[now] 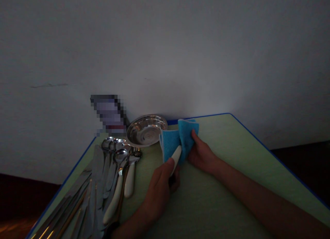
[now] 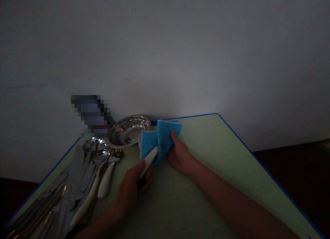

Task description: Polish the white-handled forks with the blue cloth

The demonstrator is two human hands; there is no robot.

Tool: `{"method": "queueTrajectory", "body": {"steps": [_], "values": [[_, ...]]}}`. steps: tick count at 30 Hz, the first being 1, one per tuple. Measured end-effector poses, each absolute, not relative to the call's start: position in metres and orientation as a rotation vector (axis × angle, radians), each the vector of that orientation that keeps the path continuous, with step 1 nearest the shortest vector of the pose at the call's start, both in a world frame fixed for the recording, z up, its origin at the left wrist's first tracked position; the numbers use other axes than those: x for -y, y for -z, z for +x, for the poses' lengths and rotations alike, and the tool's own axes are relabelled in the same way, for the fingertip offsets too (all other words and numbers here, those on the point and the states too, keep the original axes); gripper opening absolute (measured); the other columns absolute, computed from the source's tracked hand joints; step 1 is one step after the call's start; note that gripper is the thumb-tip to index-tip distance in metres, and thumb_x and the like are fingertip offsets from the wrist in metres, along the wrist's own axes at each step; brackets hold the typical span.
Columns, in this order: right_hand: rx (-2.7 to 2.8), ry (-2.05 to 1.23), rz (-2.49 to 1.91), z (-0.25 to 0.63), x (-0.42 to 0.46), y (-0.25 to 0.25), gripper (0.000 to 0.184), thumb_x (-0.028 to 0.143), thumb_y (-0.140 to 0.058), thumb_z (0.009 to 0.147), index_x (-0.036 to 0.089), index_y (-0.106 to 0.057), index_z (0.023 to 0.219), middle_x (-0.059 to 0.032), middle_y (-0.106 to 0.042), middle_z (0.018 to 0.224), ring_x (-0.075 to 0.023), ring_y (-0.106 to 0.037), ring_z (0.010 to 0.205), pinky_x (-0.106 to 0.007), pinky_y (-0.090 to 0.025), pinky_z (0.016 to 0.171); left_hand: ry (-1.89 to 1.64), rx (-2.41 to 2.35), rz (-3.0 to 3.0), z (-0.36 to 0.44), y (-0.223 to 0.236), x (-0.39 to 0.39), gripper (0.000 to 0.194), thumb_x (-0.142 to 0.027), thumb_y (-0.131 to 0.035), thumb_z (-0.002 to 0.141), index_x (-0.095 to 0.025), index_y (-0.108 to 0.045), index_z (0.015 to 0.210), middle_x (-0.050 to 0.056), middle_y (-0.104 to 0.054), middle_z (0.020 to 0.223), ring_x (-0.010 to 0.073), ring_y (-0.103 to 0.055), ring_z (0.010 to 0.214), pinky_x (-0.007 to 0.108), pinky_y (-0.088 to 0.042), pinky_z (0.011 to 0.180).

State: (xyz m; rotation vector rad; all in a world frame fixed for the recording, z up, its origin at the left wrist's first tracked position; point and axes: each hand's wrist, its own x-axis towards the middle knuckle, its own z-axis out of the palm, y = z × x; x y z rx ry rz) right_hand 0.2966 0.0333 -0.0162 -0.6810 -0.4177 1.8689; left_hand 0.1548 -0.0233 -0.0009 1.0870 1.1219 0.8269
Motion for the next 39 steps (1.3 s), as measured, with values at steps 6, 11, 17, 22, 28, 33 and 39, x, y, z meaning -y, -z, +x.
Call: {"method": "queueTrajectory", "body": {"steps": [6, 11, 17, 22, 28, 33, 39], "values": [[0.403, -1.934, -0.529, 0.302, -0.032, 0.010, 0.052, 0.052, -0.019, 0.089, 0.019, -0.058, 0.098, -0.0059, -0.069, 0.089, -0.0181, -0.062, 0.090, -0.038, -0.043, 0.087, -0.824, -1.073, 1.230, 0.155, 0.004, 0.024, 0.043, -0.049, -0.032, 0.088, -0.018, -0.043, 0.061, -0.005, -0.039, 0.049, 0.0091, -0.032, 0.045, 0.023, -0.026, 0.047], [0.401, -1.968, -0.589, 0.300, -0.030, 0.007, 0.050, 0.050, -0.024, 0.090, 0.017, -0.062, 0.090, -0.0049, -0.070, 0.079, -0.0180, -0.064, 0.080, -0.036, -0.044, 0.086, -0.696, -1.056, 1.419, 0.153, 0.004, 0.025, 0.045, -0.046, -0.031, 0.091, -0.017, -0.044, 0.058, -0.004, -0.043, 0.053, 0.0099, -0.038, 0.050, 0.024, -0.029, 0.053], [0.220, -1.855, -0.604, 0.303, -0.038, 0.010, 0.047, 0.036, -0.023, 0.093, 0.019, -0.063, 0.075, 0.0000, -0.070, 0.068, -0.0145, -0.064, 0.069, -0.032, -0.045, 0.085, -0.690, -1.042, 1.426, 0.151, 0.006, 0.027, 0.045, -0.046, -0.030, 0.092, -0.017, -0.045, 0.060, -0.004, -0.043, 0.053, 0.0099, -0.038, 0.051, 0.024, -0.030, 0.054], [0.261, -1.827, -0.487, 0.308, -0.038, 0.011, 0.038, 0.033, -0.028, 0.089, 0.021, -0.064, 0.083, -0.0007, -0.071, 0.077, -0.0183, -0.063, 0.087, -0.037, -0.043, 0.088, -0.797, -1.057, 1.362, 0.152, 0.003, 0.026, 0.043, -0.046, -0.027, 0.092, -0.018, -0.043, 0.063, -0.005, -0.040, 0.055, 0.0099, -0.036, 0.051, 0.024, -0.029, 0.052], [0.376, -1.900, -0.565, 0.300, -0.028, 0.006, 0.038, 0.042, -0.035, 0.083, 0.020, -0.066, 0.083, -0.0050, -0.071, 0.079, -0.0227, -0.060, 0.094, -0.041, -0.042, 0.090, -0.682, -1.036, 1.436, 0.153, 0.002, 0.026, 0.043, -0.046, -0.028, 0.092, -0.018, -0.045, 0.065, -0.004, -0.043, 0.058, 0.0100, -0.038, 0.053, 0.023, -0.030, 0.053], [0.550, -1.922, -0.782, 0.297, -0.026, 0.014, 0.020, 0.035, -0.058, 0.076, 0.017, -0.065, 0.079, -0.0042, -0.069, 0.073, -0.0196, -0.064, 0.082, -0.036, -0.046, 0.083, -0.549, -1.009, 1.539, 0.151, 0.000, 0.028, 0.043, -0.046, -0.029, 0.091, -0.018, -0.045, 0.064, -0.004, -0.044, 0.058, 0.0102, -0.041, 0.055, 0.022, -0.032, 0.055], [0.530, -1.786, -0.815, 0.297, -0.026, 0.018, 0.025, 0.036, -0.065, 0.073, 0.018, -0.064, 0.089, -0.0020, -0.069, 0.074, -0.0170, -0.064, 0.077, -0.034, -0.048, 0.081, -0.517, -1.028, 1.574, 0.152, -0.002, 0.026, 0.043, -0.047, -0.030, 0.090, -0.018, -0.043, 0.061, -0.005, -0.041, 0.054, 0.0097, -0.038, 0.051, 0.022, -0.031, 0.051]]}}
